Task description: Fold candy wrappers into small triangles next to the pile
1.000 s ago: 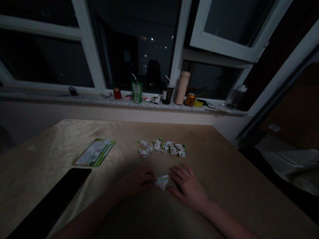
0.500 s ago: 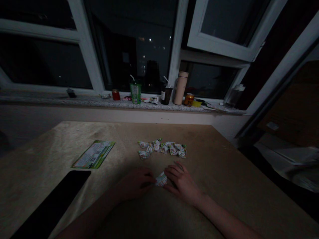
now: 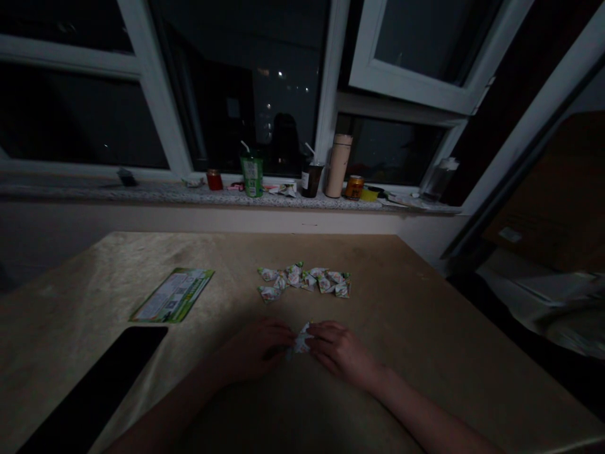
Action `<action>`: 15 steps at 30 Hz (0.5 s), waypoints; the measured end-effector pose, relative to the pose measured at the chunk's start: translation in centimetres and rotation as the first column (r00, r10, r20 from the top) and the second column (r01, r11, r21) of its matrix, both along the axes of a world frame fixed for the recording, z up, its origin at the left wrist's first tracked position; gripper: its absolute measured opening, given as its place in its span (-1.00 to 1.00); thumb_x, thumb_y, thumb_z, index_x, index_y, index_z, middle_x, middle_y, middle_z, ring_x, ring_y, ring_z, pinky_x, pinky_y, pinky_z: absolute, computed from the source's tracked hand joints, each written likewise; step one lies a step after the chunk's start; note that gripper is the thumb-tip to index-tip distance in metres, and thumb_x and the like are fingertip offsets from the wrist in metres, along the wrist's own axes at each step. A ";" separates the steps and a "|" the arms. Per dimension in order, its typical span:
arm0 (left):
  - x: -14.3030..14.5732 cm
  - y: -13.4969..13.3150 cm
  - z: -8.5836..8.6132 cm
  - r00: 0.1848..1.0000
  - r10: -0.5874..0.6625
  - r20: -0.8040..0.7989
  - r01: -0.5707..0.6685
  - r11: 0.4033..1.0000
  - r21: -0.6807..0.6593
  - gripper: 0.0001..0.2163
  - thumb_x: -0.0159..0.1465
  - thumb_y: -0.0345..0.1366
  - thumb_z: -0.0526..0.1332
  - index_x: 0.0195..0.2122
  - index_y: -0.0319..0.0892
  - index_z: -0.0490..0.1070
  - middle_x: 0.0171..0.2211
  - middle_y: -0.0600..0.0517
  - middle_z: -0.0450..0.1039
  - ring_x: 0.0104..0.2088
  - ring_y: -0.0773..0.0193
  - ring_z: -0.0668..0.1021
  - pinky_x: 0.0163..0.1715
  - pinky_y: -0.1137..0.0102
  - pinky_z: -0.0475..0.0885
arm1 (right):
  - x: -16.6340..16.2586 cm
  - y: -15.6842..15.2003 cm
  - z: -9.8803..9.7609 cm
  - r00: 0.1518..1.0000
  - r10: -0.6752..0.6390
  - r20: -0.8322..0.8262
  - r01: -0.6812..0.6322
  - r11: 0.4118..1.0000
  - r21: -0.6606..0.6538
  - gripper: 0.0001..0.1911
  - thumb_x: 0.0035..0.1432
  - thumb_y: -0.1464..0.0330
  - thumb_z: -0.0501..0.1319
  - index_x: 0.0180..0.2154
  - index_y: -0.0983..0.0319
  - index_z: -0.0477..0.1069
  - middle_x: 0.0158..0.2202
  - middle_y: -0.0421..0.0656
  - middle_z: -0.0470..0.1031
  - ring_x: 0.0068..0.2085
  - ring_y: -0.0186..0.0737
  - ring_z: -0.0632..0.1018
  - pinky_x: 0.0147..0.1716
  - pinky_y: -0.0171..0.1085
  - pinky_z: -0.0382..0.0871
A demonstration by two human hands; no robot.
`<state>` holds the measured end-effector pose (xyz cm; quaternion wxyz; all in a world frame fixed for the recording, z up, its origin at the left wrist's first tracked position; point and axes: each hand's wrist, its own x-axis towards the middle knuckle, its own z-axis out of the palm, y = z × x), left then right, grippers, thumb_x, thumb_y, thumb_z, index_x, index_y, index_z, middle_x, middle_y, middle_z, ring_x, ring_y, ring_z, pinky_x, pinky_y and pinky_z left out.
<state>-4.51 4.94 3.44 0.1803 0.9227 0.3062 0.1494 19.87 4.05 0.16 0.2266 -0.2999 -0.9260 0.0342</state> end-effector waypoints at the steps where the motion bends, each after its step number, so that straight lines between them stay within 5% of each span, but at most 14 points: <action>1: 0.0 0.0 0.0 1.000 -0.001 -0.005 0.001 1.000 0.002 -0.71 0.22 -0.40 0.10 -0.06 -0.07 0.44 -0.10 0.03 0.49 -0.05 0.20 0.47 -0.02 0.31 0.32 | 0.0 0.0 -0.1 1.000 -0.004 0.002 0.004 1.000 0.015 -0.78 0.28 0.38 0.09 -0.12 0.22 0.47 -0.05 -0.09 0.52 -0.03 -0.19 0.51 0.00 -0.20 0.35; 15: 0.1 -0.5 0.4 0.997 0.063 -0.053 -0.063 0.998 -0.009 -0.64 0.05 -0.44 0.18 -0.10 -0.10 0.40 -0.11 0.02 0.46 -0.09 0.15 0.47 -0.05 0.31 0.31 | -0.1 0.4 -0.7 0.995 0.008 -0.103 -0.014 0.999 -0.050 -0.76 0.33 0.40 0.01 -0.10 0.22 0.42 -0.11 -0.08 0.56 -0.07 -0.22 0.54 -0.03 -0.22 0.38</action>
